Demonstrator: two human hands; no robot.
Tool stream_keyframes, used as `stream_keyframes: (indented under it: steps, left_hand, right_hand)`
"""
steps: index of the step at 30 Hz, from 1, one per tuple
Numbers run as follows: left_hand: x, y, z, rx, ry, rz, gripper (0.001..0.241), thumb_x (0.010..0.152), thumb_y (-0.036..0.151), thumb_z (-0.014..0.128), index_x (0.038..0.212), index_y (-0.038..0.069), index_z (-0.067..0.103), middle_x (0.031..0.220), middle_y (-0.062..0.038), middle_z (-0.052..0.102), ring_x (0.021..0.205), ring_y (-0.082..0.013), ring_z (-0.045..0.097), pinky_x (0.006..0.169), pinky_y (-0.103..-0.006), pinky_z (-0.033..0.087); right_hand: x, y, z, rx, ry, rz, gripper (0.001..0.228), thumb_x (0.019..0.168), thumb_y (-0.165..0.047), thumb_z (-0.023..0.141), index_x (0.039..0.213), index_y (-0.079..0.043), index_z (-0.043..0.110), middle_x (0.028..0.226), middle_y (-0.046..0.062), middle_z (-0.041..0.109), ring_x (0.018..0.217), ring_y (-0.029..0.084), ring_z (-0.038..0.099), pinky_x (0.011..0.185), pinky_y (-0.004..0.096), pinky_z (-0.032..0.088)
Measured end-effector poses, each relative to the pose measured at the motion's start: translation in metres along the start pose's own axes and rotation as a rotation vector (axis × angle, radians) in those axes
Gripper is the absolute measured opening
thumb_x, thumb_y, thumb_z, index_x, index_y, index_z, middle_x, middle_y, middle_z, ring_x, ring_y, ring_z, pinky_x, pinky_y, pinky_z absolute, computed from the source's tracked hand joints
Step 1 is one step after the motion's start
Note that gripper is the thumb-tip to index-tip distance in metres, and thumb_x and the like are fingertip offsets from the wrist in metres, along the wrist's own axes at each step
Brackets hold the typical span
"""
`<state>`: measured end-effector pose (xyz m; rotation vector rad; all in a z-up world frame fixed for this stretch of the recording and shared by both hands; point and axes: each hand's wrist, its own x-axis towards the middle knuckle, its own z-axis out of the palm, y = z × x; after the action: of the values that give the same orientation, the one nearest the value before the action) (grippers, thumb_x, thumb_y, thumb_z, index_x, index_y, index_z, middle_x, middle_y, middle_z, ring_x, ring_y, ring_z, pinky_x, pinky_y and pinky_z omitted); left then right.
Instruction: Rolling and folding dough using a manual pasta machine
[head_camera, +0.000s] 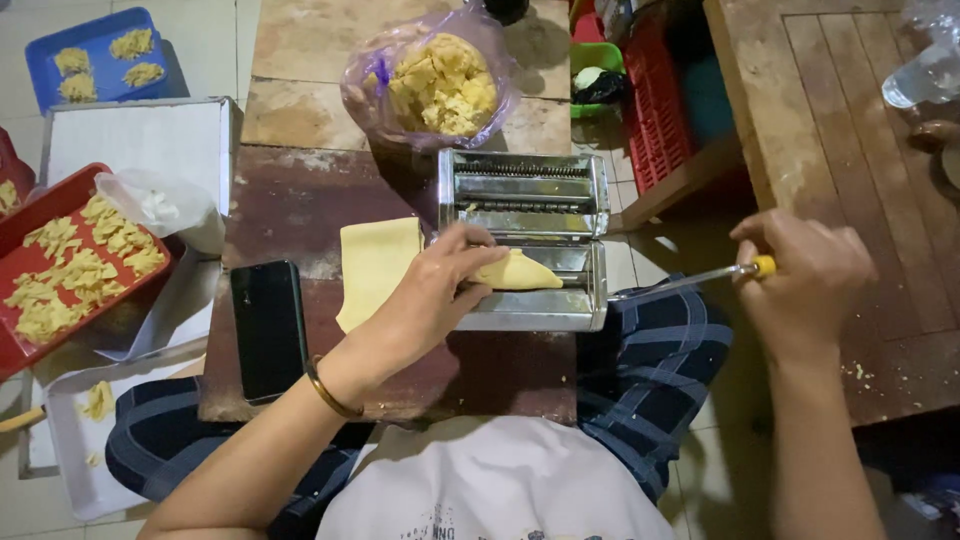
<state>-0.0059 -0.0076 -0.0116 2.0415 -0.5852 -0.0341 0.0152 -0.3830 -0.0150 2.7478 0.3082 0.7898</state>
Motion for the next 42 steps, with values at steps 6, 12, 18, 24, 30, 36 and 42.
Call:
stream_keyframes:
  steps: [6,12,18,24,30,36,42]
  left_hand:
    - [0.002,-0.004,0.008,-0.033,0.026,0.089,0.016,0.081,-0.009,0.068,0.096,-0.002,0.065,0.108,-0.007,0.061,0.090,-0.0248,0.065,0.080,-0.0331,0.053]
    - [-0.002,0.011,0.012,0.400,0.056,0.198,0.016,0.084,-0.003,0.067,0.098,-0.004,0.073,0.119,-0.017,0.055,0.108,-0.0287,0.047,0.095,-0.0421,0.045]
    - [-0.004,0.003,0.015,0.237,0.121,0.143,0.006,0.088,0.001,0.065,0.094,0.003,0.064,0.093,-0.006,0.059,0.083,-0.0240,0.055,0.076,-0.0349,0.048]
    - [0.005,-0.010,0.026,0.480,0.130,0.270,0.019,0.078,-0.005,0.074,0.086,0.008,0.062,0.089,-0.008,0.053,0.086,-0.0304,0.058,0.072,-0.0395,0.048]
    - [0.008,-0.005,0.027,0.404,0.065,0.308,0.020,0.079,0.003,0.076,0.094,0.008,0.064,0.089,-0.006,0.054,0.086,-0.0296,0.057,0.074,-0.0388,0.047]
    - [0.013,-0.008,0.024,0.393,0.061,0.382,0.012,0.084,0.003,0.069,0.082,0.010,0.060,0.079,-0.005,0.049,0.075,-0.0291,0.056,0.066,-0.0378,0.046]
    - [-0.001,-0.019,0.006,0.360,0.183,0.352,0.015,0.084,0.010,0.078,0.090,0.012,0.064,0.084,-0.004,0.055,0.090,-0.0288,0.060,0.082,-0.0384,0.046]
  right_hand:
    - [0.024,-0.006,0.025,0.285,0.121,-0.036,0.016,0.092,0.000,0.073,0.093,-0.015,0.074,0.084,-0.004,0.070,0.067,0.016,0.051,0.073,0.031,0.037]
    - [0.040,-0.017,0.057,0.275,0.151,0.000,0.019,0.089,0.003,0.078,0.093,-0.014,0.073,0.080,-0.001,0.072,0.064,0.015,0.056,0.070,0.030,0.043]
    - [0.043,-0.025,0.075,0.291,0.147,0.039,0.014,0.086,-0.002,0.076,0.089,-0.016,0.073,0.078,-0.002,0.070,0.069,0.020,0.060,0.081,0.033,0.046]
    - [0.031,-0.018,0.142,0.354,0.032,0.047,0.020,0.078,-0.011,0.079,0.091,-0.024,0.069,0.071,0.006,0.065,0.072,0.030,0.068,0.074,0.039,0.048]
    - [0.019,-0.033,0.168,0.324,-0.005,0.086,0.019,0.077,-0.017,0.079,0.087,-0.027,0.066,0.068,0.001,0.064,0.073,0.024,0.069,0.075,0.034,0.048]
    - [-0.003,-0.052,0.174,0.324,-0.073,0.104,0.013,0.080,-0.019,0.077,0.085,-0.026,0.066,0.067,0.005,0.064,0.072,0.027,0.070,0.075,0.036,0.049]
    - [-0.060,-0.072,0.158,0.355,-0.360,0.137,0.008,0.083,-0.024,0.073,0.084,-0.026,0.066,0.068,0.008,0.066,0.079,0.030,0.071,0.078,0.040,0.053]
